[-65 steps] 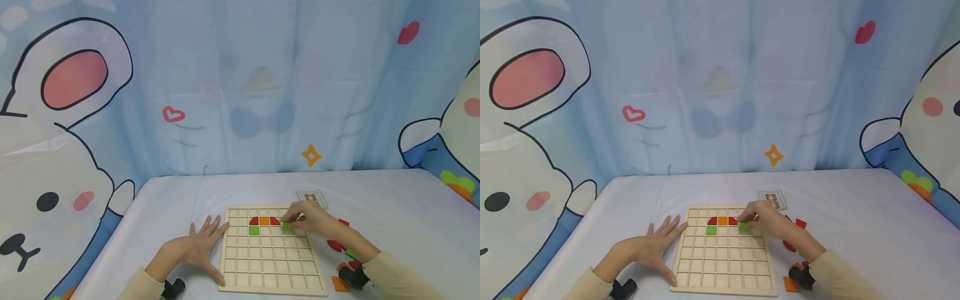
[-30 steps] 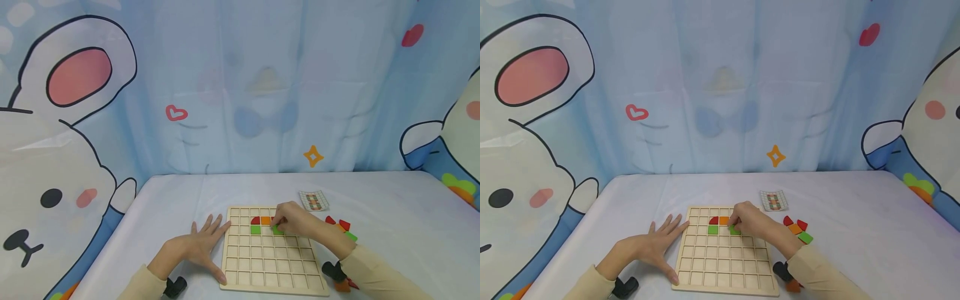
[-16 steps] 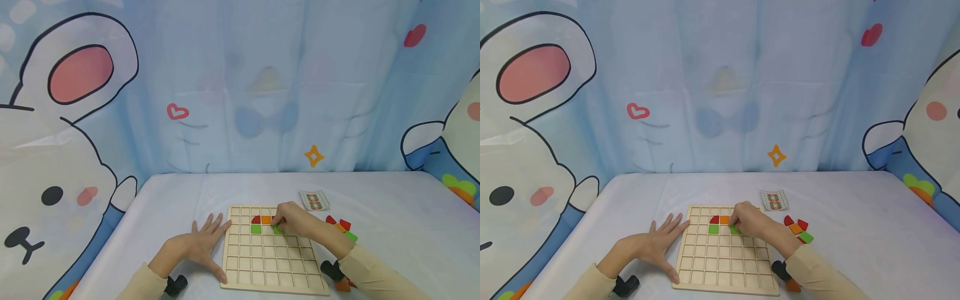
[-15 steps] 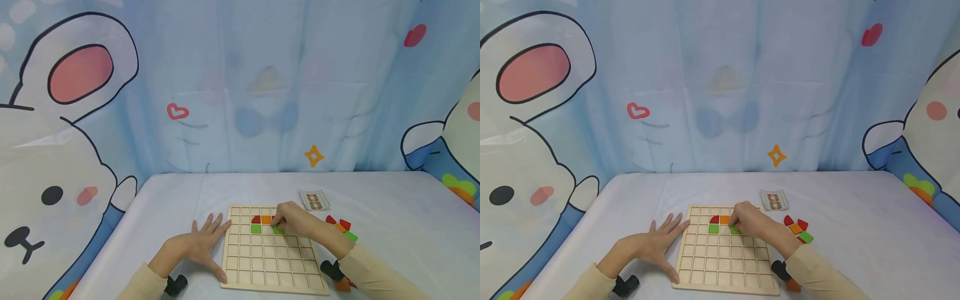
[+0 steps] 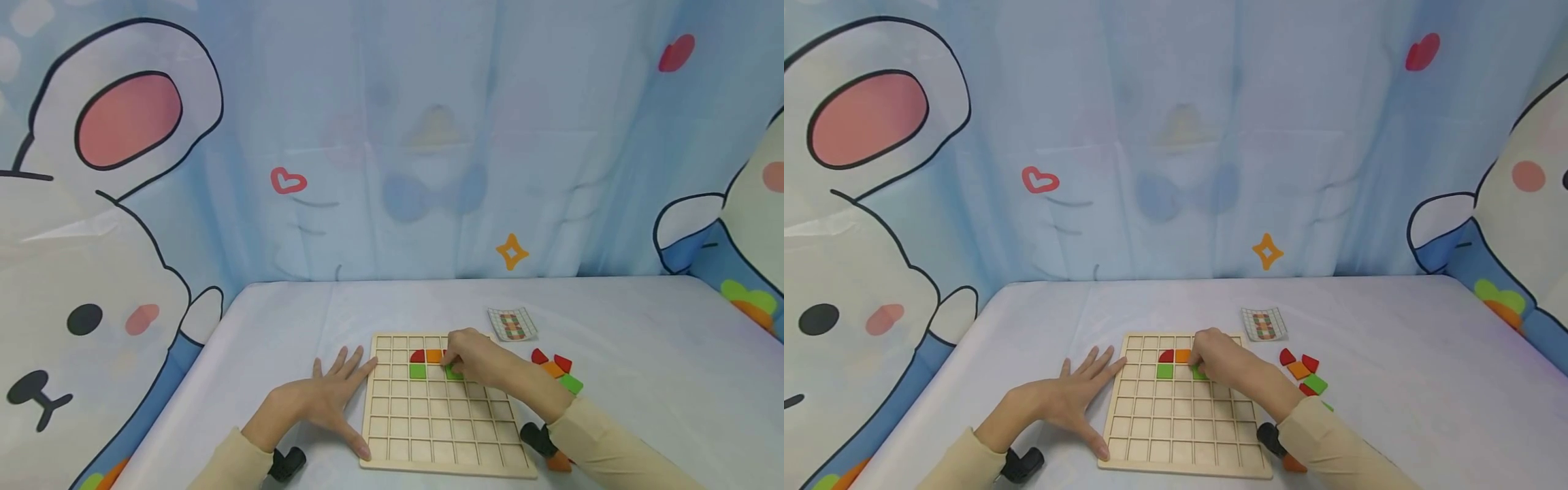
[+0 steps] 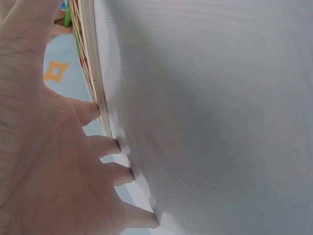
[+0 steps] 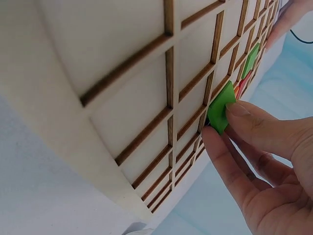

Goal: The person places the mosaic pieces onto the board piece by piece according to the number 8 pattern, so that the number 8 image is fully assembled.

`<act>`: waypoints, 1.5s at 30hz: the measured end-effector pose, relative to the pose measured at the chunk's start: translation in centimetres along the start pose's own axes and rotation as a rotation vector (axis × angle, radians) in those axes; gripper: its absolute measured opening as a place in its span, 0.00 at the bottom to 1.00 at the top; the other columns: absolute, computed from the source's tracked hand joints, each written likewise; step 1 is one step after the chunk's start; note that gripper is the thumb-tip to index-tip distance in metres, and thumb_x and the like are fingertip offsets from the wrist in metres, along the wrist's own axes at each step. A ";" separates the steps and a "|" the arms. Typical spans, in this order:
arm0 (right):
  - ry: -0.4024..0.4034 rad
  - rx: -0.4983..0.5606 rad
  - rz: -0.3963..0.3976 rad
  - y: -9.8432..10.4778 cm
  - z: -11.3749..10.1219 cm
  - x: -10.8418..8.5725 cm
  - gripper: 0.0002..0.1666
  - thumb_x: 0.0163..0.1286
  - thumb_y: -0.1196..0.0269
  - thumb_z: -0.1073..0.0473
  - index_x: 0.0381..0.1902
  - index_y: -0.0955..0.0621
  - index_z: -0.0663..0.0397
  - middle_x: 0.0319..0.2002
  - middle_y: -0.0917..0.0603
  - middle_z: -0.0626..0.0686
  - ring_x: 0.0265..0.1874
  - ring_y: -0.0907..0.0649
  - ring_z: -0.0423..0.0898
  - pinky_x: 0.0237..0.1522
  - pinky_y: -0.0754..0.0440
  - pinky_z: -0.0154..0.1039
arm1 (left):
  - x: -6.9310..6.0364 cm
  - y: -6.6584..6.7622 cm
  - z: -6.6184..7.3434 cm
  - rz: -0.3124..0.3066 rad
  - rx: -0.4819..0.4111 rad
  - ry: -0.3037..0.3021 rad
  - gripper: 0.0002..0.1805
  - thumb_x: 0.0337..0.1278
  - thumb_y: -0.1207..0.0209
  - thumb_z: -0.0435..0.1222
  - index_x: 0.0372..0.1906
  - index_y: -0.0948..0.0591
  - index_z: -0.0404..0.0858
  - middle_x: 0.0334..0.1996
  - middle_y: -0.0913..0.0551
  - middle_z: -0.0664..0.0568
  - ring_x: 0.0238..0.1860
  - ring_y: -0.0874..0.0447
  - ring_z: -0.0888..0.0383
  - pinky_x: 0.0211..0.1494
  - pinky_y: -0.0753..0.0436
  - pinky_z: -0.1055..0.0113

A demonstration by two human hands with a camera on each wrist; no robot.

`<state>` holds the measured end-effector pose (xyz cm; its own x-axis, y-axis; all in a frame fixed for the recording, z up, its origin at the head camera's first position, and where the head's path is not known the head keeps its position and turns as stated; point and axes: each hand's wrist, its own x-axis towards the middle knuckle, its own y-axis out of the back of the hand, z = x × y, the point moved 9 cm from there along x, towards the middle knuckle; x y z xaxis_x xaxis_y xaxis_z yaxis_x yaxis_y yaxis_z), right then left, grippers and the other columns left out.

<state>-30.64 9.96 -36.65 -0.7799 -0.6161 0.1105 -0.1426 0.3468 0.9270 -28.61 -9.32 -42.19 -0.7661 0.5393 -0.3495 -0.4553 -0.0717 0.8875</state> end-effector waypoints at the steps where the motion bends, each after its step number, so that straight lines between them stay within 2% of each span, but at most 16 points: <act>1: 0.004 -0.007 0.000 0.0 0.0 0.0 0.11 0.59 0.28 0.80 0.39 0.09 0.68 0.29 0.17 0.51 0.30 0.18 0.42 0.31 0.19 0.29 | 0.0 0.0 0.0 0.001 0.001 -0.001 0.75 0.42 0.21 0.62 0.87 0.57 0.48 0.86 0.65 0.41 0.84 0.71 0.40 0.76 0.62 0.25; 7: 0.010 -0.026 0.002 0.1 0.1 -0.1 0.11 0.59 0.28 0.80 0.38 0.08 0.67 0.30 0.16 0.51 0.31 0.18 0.40 0.32 0.18 0.29 | 0.0 0.1 0.2 0.005 -0.004 -0.006 0.75 0.41 0.21 0.62 0.87 0.57 0.48 0.86 0.65 0.41 0.84 0.71 0.40 0.76 0.62 0.25; 16: -0.007 0.047 0.024 0.4 0.4 -0.4 0.14 0.60 0.30 0.82 0.36 0.07 0.62 0.35 0.12 0.51 0.33 0.21 0.38 0.35 0.17 0.32 | 0.0 0.1 0.3 0.006 -0.009 -0.013 0.75 0.42 0.20 0.61 0.87 0.57 0.47 0.85 0.65 0.40 0.84 0.71 0.39 0.76 0.61 0.24; 22: -0.025 0.089 0.051 0.4 0.6 -0.8 0.14 0.60 0.30 0.82 0.38 0.08 0.63 0.36 0.12 0.51 0.34 0.16 0.42 0.36 0.14 0.33 | -0.1 0.1 0.4 0.008 -0.006 -0.009 0.75 0.41 0.20 0.62 0.87 0.57 0.47 0.85 0.64 0.40 0.84 0.71 0.39 0.75 0.61 0.24; 28: 0.032 0.155 0.033 0.4 1.0 -1.6 0.13 0.61 0.30 0.80 0.42 0.09 0.66 0.36 0.15 0.50 0.37 0.15 0.43 0.39 0.15 0.31 | 0.1 -0.1 0.2 0.009 -0.005 -0.001 0.75 0.41 0.20 0.62 0.87 0.57 0.47 0.85 0.64 0.40 0.84 0.71 0.38 0.75 0.62 0.24; 33: 0.079 0.201 -0.009 0.9 1.0 -2.7 0.12 0.65 0.30 0.76 0.45 0.10 0.63 0.43 0.14 0.52 0.42 0.13 0.48 0.44 0.13 0.35 | 0.1 -0.2 0.1 0.009 0.002 0.005 0.76 0.40 0.21 0.63 0.87 0.57 0.47 0.85 0.63 0.40 0.84 0.70 0.38 0.75 0.61 0.24; 37: 0.070 0.224 -0.007 1.5 1.6 -3.9 0.10 0.67 0.30 0.73 0.45 0.11 0.60 0.45 0.15 0.53 0.44 0.13 0.50 0.46 0.12 0.36 | 0.0 -0.2 0.0 0.009 -0.001 0.010 0.76 0.40 0.20 0.63 0.87 0.57 0.48 0.85 0.63 0.40 0.84 0.70 0.39 0.75 0.61 0.24; 41: 0.041 0.233 0.024 2.1 2.5 -5.8 0.10 0.67 0.29 0.72 0.44 0.11 0.58 0.45 0.15 0.51 0.43 0.14 0.47 0.44 0.12 0.35 | 0.1 -0.2 0.0 0.012 -0.007 0.007 0.76 0.40 0.20 0.62 0.87 0.57 0.48 0.86 0.63 0.41 0.84 0.70 0.39 0.76 0.62 0.24; 45: 0.011 0.214 0.020 2.7 3.3 -7.9 0.09 0.66 0.27 0.69 0.42 0.10 0.52 0.42 0.15 0.46 0.39 0.16 0.39 0.41 0.13 0.34 | 0.1 -0.1 0.2 0.013 -0.006 0.001 0.76 0.39 0.20 0.62 0.87 0.57 0.48 0.85 0.63 0.40 0.84 0.70 0.38 0.75 0.62 0.24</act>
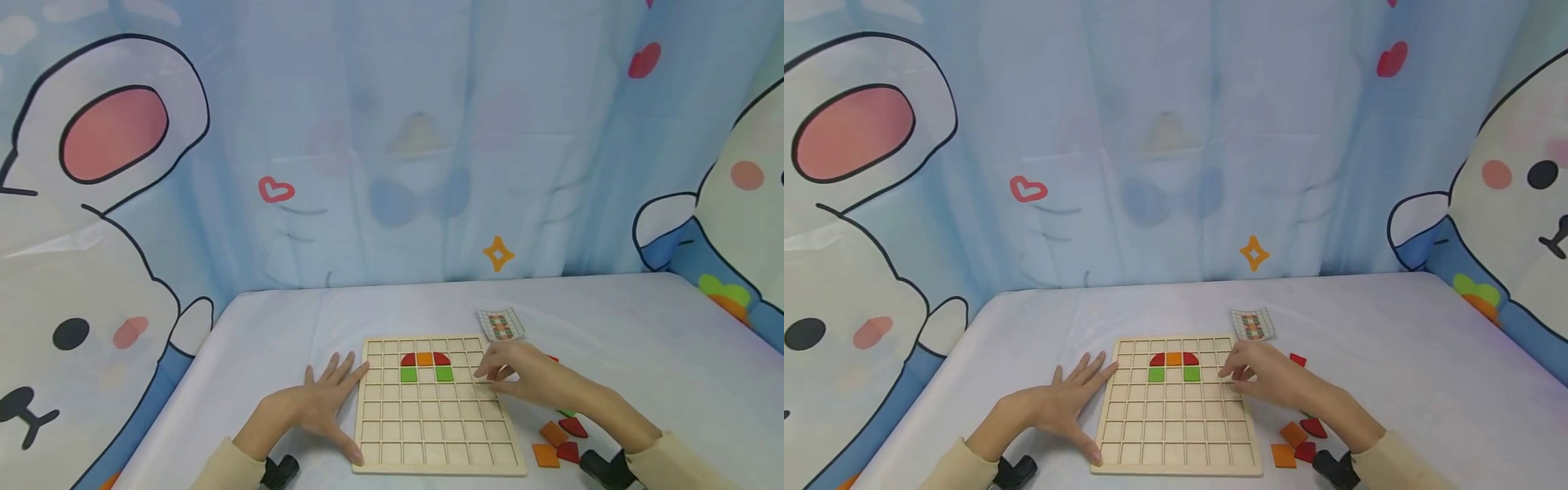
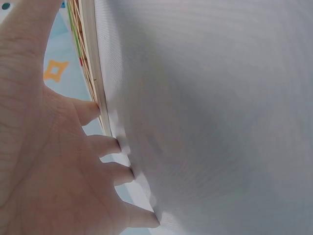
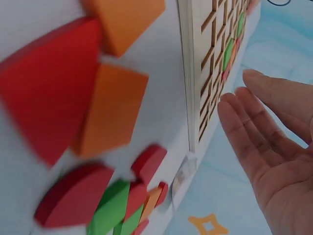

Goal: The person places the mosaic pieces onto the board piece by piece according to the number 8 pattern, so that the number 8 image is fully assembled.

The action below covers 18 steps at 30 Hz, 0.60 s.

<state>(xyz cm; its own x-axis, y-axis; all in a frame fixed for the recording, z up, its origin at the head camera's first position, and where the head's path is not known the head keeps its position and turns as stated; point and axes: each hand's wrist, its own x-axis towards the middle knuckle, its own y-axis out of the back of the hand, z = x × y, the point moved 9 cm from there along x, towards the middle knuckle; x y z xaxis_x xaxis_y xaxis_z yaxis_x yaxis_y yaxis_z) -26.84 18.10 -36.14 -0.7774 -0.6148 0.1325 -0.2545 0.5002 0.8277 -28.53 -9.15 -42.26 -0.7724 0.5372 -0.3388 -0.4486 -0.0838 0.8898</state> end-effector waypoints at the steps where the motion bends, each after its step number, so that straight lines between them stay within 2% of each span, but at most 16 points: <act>1: -0.011 -0.002 -0.011 0.1 0.2 -0.5 0.09 0.66 0.27 0.68 0.42 0.10 0.51 0.41 0.16 0.44 0.38 0.17 0.37 0.41 0.13 0.33 | 0.0 0.0 0.0 0.000 0.000 0.000 0.76 0.39 0.20 0.62 0.87 0.57 0.48 0.85 0.63 0.40 0.84 0.70 0.38 0.75 0.62 0.24; 5: -0.092 0.027 -0.086 0.2 1.2 -2.1 0.07 0.66 0.26 0.63 0.41 0.09 0.48 0.37 0.16 0.39 0.35 0.20 0.34 0.40 0.15 0.33 | -0.1 0.0 -0.1 -0.002 -0.002 0.001 0.76 0.39 0.20 0.62 0.87 0.57 0.47 0.85 0.63 0.40 0.84 0.70 0.38 0.75 0.62 0.24; 9: -0.168 0.037 -0.140 0.2 2.2 -3.7 0.09 0.63 0.23 0.61 0.41 0.09 0.45 0.35 0.18 0.39 0.33 0.23 0.36 0.38 0.18 0.33 | -0.2 0.0 -0.1 -0.003 -0.003 -0.001 0.76 0.40 0.20 0.61 0.87 0.57 0.48 0.85 0.64 0.40 0.84 0.70 0.38 0.75 0.62 0.24; 13: -0.190 0.063 -0.163 0.0 2.8 -5.0 0.09 0.61 0.21 0.60 0.38 0.09 0.42 0.33 0.20 0.39 0.31 0.23 0.36 0.35 0.18 0.32 | -0.1 0.1 0.1 -0.003 0.002 -0.005 0.75 0.40 0.20 0.62 0.87 0.57 0.48 0.85 0.64 0.40 0.84 0.70 0.38 0.76 0.61 0.24; 18: -0.172 0.131 -0.203 -0.6 3.3 -6.4 0.10 0.58 0.20 0.58 0.34 0.11 0.39 0.31 0.21 0.39 0.29 0.22 0.35 0.33 0.18 0.31 | -0.1 0.0 -0.1 -0.004 0.007 -0.002 0.75 0.40 0.20 0.63 0.87 0.57 0.47 0.85 0.64 0.40 0.84 0.70 0.39 0.75 0.61 0.24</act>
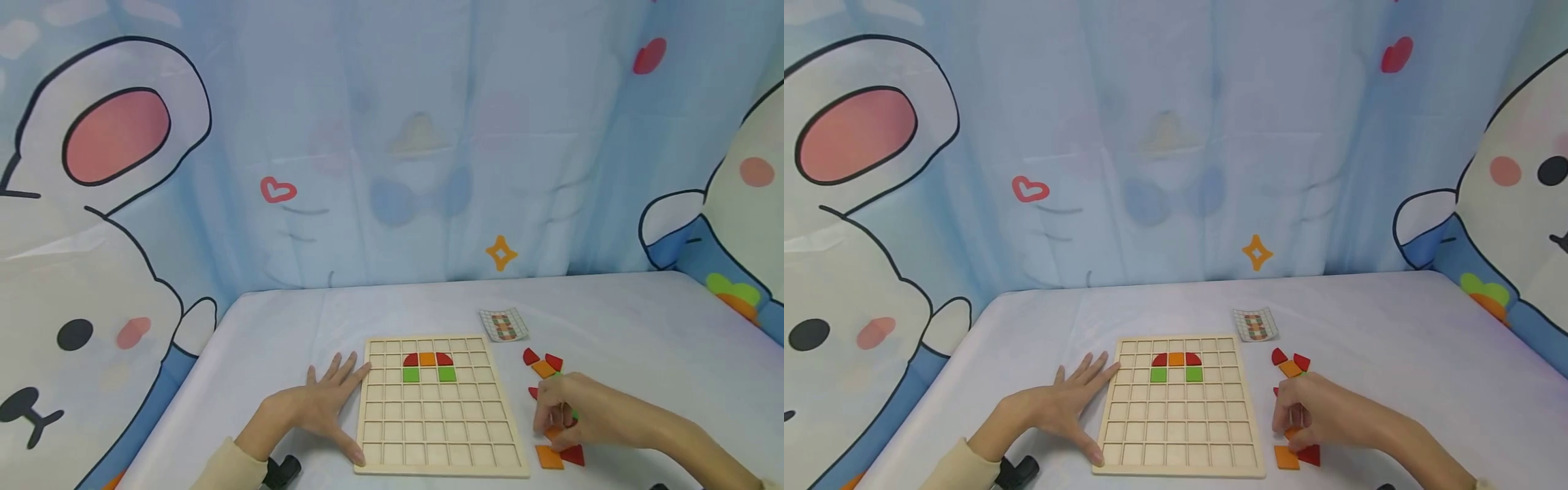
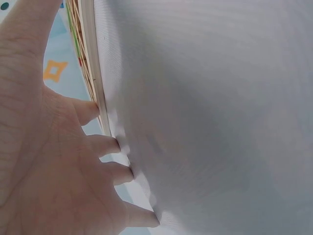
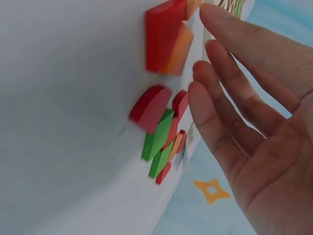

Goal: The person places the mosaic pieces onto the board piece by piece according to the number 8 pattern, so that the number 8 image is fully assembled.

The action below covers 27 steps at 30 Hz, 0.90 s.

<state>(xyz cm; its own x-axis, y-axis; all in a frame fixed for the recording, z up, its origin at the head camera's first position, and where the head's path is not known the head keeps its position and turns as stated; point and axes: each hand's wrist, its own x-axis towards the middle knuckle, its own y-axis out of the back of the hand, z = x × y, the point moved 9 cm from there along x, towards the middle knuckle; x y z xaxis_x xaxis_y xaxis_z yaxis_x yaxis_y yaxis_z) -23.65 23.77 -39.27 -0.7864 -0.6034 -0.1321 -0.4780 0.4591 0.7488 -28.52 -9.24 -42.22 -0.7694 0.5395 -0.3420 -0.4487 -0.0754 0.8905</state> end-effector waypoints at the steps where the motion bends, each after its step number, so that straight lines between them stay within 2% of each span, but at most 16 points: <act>1: 0.001 0.016 -0.009 -0.1 0.2 -0.3 0.10 0.58 0.19 0.59 0.34 0.11 0.40 0.31 0.20 0.39 0.28 0.22 0.35 0.32 0.18 0.31 | 0.0 -0.1 0.0 -0.002 -0.002 0.001 0.75 0.40 0.21 0.63 0.87 0.57 0.48 0.86 0.64 0.41 0.84 0.70 0.39 0.76 0.61 0.24; 7: 0.007 0.077 -0.039 -0.2 0.9 -1.2 0.11 0.56 0.19 0.62 0.35 0.10 0.43 0.33 0.18 0.38 0.28 0.21 0.37 0.33 0.17 0.32 | 0.0 -0.1 0.1 -0.005 -0.009 0.005 0.76 0.40 0.20 0.62 0.87 0.58 0.48 0.86 0.65 0.41 0.84 0.71 0.40 0.76 0.62 0.25; 12: -0.031 0.035 -0.052 -0.4 1.0 -1.1 0.12 0.55 0.19 0.64 0.34 0.09 0.41 0.32 0.18 0.37 0.28 0.21 0.36 0.33 0.18 0.31 | -0.1 0.0 0.1 -0.004 -0.005 -0.002 0.75 0.41 0.20 0.62 0.87 0.58 0.48 0.85 0.65 0.41 0.84 0.71 0.39 0.76 0.62 0.25; 20: -0.086 -0.100 -0.036 -0.5 1.1 -1.2 0.13 0.54 0.19 0.65 0.33 0.09 0.42 0.29 0.21 0.35 0.26 0.23 0.33 0.33 0.17 0.29 | -0.1 0.0 0.1 -0.007 -0.004 -0.007 0.75 0.41 0.20 0.62 0.87 0.58 0.48 0.85 0.65 0.41 0.84 0.72 0.39 0.76 0.62 0.25; 27: -0.098 -0.096 -0.033 -0.5 1.1 -1.3 0.13 0.54 0.19 0.66 0.33 0.09 0.43 0.28 0.20 0.36 0.26 0.24 0.34 0.32 0.18 0.30 | 0.0 0.0 0.1 -0.005 -0.002 -0.009 0.75 0.41 0.20 0.61 0.87 0.58 0.48 0.85 0.65 0.40 0.84 0.72 0.39 0.76 0.62 0.25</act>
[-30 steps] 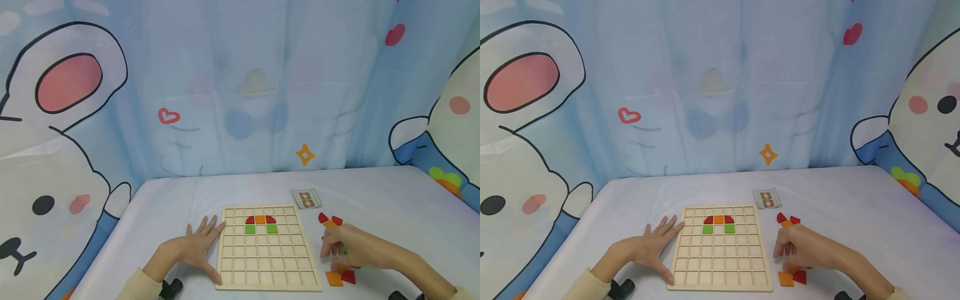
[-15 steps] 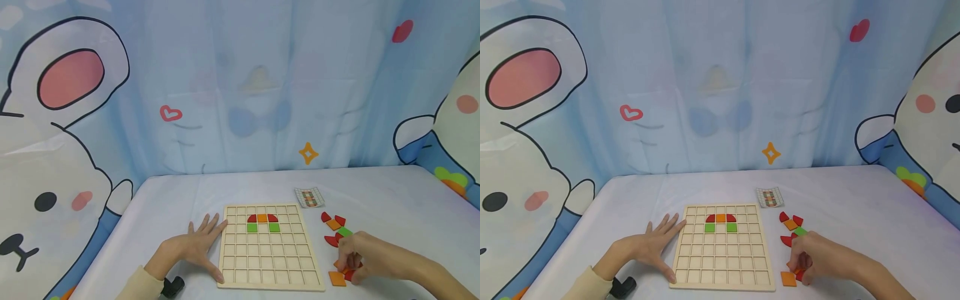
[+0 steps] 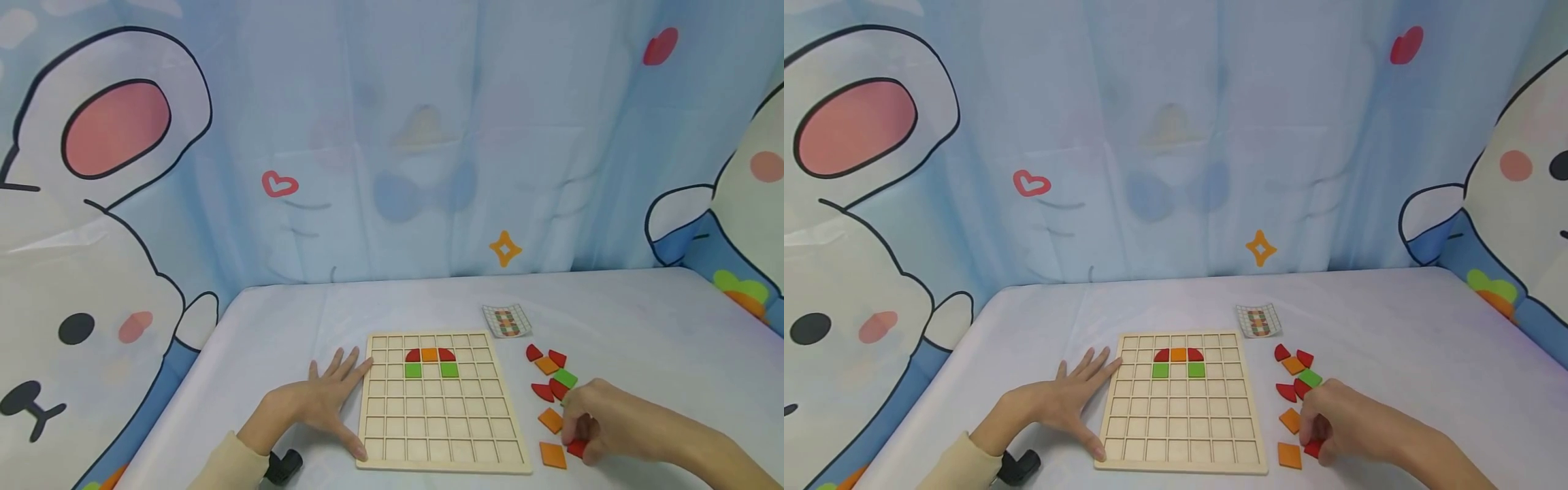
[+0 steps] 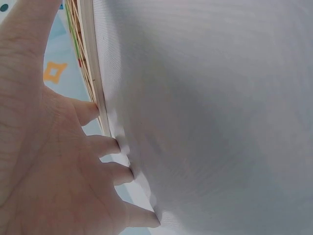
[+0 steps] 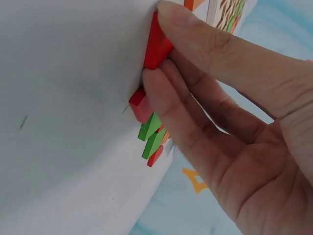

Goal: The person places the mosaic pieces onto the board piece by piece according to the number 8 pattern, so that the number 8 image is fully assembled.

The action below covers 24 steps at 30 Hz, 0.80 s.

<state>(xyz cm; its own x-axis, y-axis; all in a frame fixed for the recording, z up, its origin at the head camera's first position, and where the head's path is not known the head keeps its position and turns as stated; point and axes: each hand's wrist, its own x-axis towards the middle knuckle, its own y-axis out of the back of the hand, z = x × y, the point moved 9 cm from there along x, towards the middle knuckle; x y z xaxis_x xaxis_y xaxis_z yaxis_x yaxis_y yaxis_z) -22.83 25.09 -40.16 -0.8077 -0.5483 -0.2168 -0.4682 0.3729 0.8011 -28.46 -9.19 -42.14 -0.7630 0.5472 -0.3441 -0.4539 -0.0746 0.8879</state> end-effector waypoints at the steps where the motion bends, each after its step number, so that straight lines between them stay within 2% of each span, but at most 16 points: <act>1: 0.008 0.002 0.000 0.0 0.0 0.0 0.13 0.54 0.19 0.67 0.33 0.09 0.43 0.28 0.20 0.36 0.26 0.24 0.34 0.31 0.18 0.30 | 0.0 0.0 0.0 0.000 0.000 0.000 0.75 0.41 0.20 0.61 0.87 0.58 0.48 0.85 0.65 0.40 0.84 0.72 0.39 0.76 0.62 0.25; 12: -0.005 0.060 -0.014 -0.2 0.8 -0.1 0.16 0.54 0.19 0.67 0.31 0.12 0.41 0.27 0.21 0.38 0.26 0.23 0.36 0.31 0.19 0.31 | 0.0 0.0 0.0 -0.001 -0.004 -0.009 0.76 0.41 0.20 0.62 0.87 0.58 0.48 0.85 0.66 0.40 0.84 0.72 0.39 0.76 0.62 0.25; 24: -0.003 0.057 -0.022 -0.5 1.1 -0.4 0.16 0.55 0.20 0.67 0.32 0.13 0.40 0.28 0.22 0.38 0.27 0.24 0.35 0.31 0.20 0.31 | 0.0 0.0 0.0 -0.010 -0.006 -0.002 0.75 0.42 0.20 0.61 0.87 0.58 0.48 0.85 0.66 0.40 0.84 0.72 0.39 0.76 0.62 0.25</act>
<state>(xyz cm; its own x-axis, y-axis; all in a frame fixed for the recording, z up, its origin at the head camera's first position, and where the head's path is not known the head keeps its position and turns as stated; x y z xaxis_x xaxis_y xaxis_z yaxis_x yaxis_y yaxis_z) -22.71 25.94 -41.05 -0.7976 -0.5552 -0.2359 -0.5058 0.4024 0.7631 -28.49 -9.19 -42.17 -0.7576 0.5493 -0.3527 -0.4643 -0.0737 0.8826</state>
